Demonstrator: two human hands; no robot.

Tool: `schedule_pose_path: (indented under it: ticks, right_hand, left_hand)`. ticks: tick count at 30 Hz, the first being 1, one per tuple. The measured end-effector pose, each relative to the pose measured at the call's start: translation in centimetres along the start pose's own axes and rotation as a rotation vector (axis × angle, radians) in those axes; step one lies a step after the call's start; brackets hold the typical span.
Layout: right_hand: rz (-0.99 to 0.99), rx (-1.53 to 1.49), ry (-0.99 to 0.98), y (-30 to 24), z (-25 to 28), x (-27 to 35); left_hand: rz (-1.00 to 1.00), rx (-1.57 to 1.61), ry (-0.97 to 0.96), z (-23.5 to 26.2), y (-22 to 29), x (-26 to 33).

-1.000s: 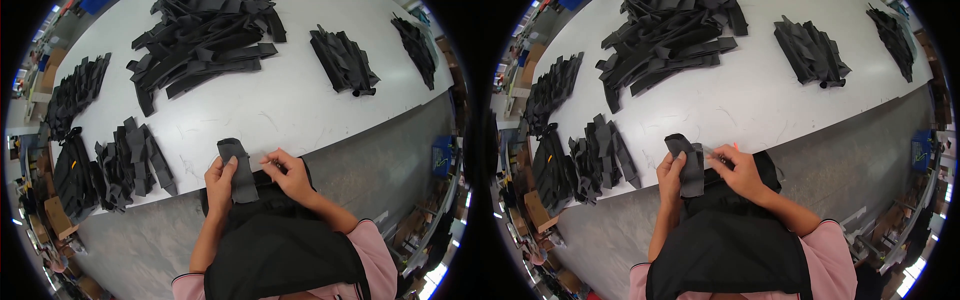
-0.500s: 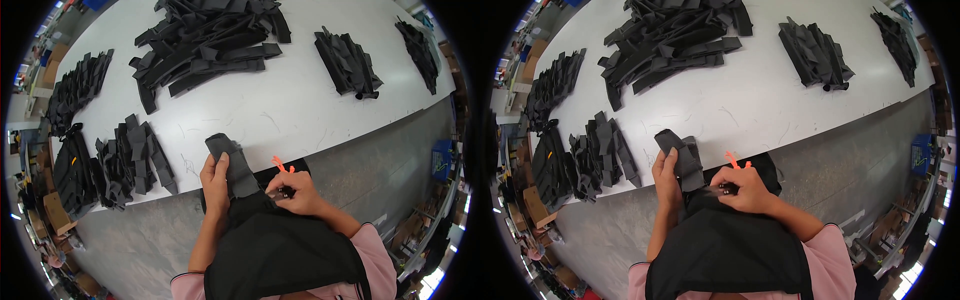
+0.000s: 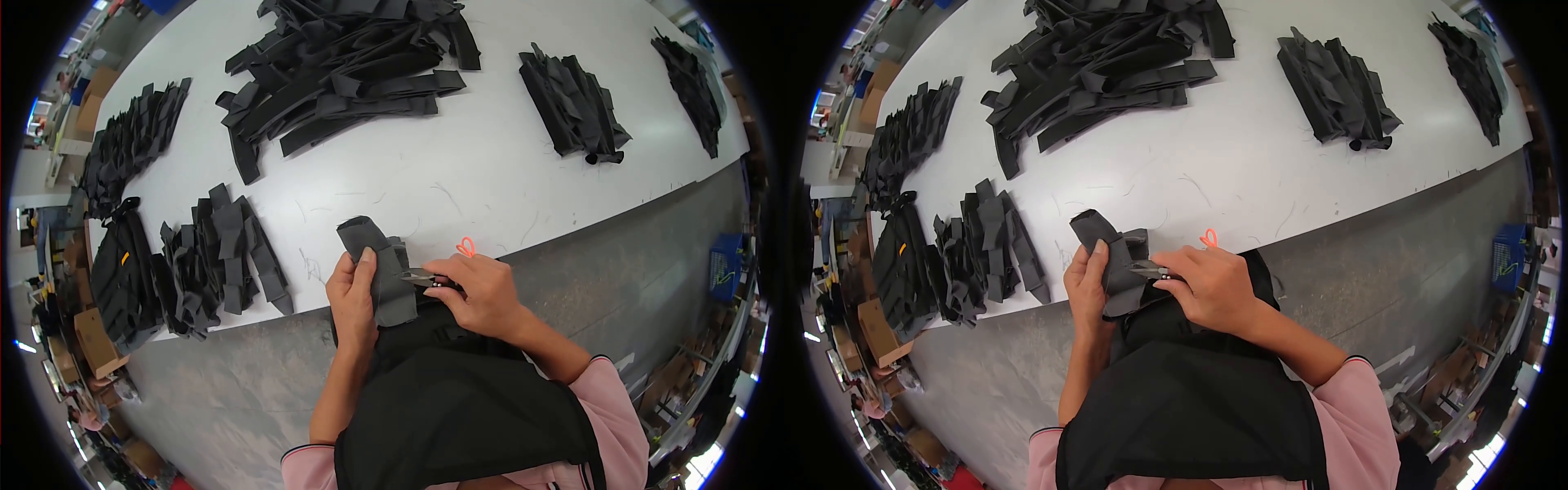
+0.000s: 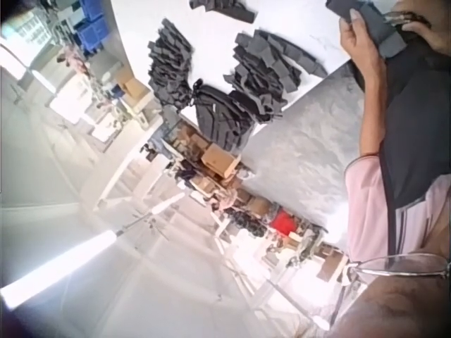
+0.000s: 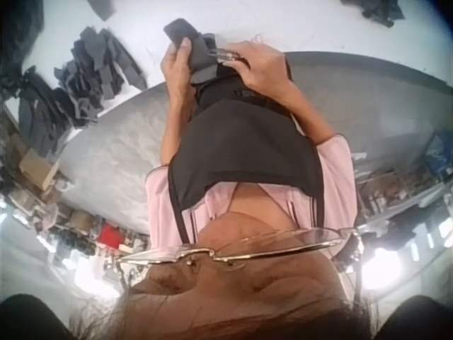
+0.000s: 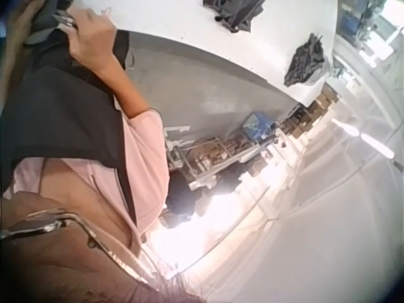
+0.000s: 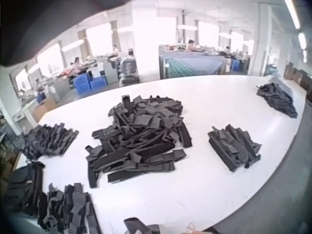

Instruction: The recorder uses a handheld thread nipper or clipper to trim the edges of black foam or fabric strips in a factory setting.

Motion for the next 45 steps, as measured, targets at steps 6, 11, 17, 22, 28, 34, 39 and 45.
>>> schedule_pose_path:
  ticks: [6,11,17,22,28,34,39,45]
  right_hand:
    - [0.076,0.134,0.007,-0.7,0.1,0.0]
    - [0.089,0.125,-0.001,-0.8,0.0,0.2]
    - [-0.005,-0.033,0.080,-0.2,0.6,1.0]
    - [-0.017,0.045,-0.025,-0.5,0.0,0.7]
    - [-0.021,0.007,0.017,-0.4,0.7,0.7]
    - [0.009,0.081,-0.092,-0.6,0.1,0.2]
    - [-0.272,-0.362,-0.115,2.6,-0.9,1.1]
    - [-0.155,-0.119,-0.382,1.5,-1.0,-0.5]
  left_hand:
    - [-0.064,-0.038,-0.007,-0.5,1.1,0.3]
    - [-0.056,-0.093,-0.011,-0.1,0.7,0.3]
    - [-0.026,-0.102,-0.007,-0.3,0.7,0.4]
    - [-0.051,-0.130,0.017,-0.8,1.3,0.8]
    - [-0.118,-0.202,0.022,-0.7,1.7,0.9]
    - [-0.119,-0.217,0.023,-0.6,1.8,0.9]
    - [-0.149,-0.214,-0.020,-0.9,1.7,0.7]
    - [-0.130,-0.300,-0.040,-0.3,1.2,0.6]
Point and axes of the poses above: each hand's wrist, its own x-axis away from the middle knuckle, its own z-axis out of the back of the hand, y = z × x, the point moved 10 cm from there along -x, towards the middle knuckle, and after that the axes turned 5 degrees about z, right-handed, at the moved point
